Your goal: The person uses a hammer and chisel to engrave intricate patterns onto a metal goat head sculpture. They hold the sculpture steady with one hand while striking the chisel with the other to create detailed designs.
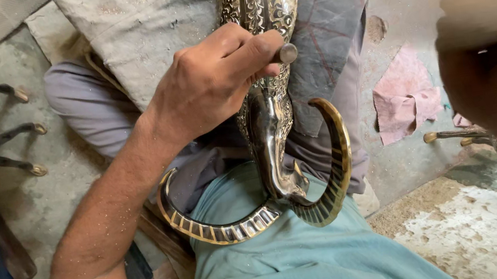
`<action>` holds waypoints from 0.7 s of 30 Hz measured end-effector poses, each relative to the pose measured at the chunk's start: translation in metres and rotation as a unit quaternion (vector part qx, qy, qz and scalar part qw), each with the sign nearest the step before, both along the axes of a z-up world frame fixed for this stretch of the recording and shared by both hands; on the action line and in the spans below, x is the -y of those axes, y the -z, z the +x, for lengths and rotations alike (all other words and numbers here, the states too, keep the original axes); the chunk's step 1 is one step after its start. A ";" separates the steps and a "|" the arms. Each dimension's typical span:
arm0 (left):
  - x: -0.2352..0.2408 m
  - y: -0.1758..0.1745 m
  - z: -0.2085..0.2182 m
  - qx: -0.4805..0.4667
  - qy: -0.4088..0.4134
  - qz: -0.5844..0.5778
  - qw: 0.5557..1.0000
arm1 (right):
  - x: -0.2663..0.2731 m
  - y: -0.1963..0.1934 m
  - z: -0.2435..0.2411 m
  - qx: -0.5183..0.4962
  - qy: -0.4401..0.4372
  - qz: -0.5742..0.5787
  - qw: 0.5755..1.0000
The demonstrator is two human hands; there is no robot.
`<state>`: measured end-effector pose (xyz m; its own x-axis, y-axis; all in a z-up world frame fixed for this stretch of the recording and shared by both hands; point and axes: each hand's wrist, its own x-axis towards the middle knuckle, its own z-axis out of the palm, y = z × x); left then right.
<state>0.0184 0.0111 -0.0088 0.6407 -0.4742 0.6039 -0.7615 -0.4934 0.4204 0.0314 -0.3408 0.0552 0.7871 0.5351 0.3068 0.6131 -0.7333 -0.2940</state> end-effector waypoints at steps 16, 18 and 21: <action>0.008 -0.006 -0.002 0.002 -0.043 -0.031 0.999 | -0.017 0.008 0.006 0.098 0.024 -0.085 0.991; 0.010 -0.008 -0.002 -0.002 -0.058 -0.056 0.997 | -0.029 0.008 0.019 0.139 0.070 -0.182 0.971; 0.008 -0.009 -0.005 -0.022 -0.070 -0.057 0.996 | -0.032 0.002 0.034 0.116 0.072 -0.159 0.978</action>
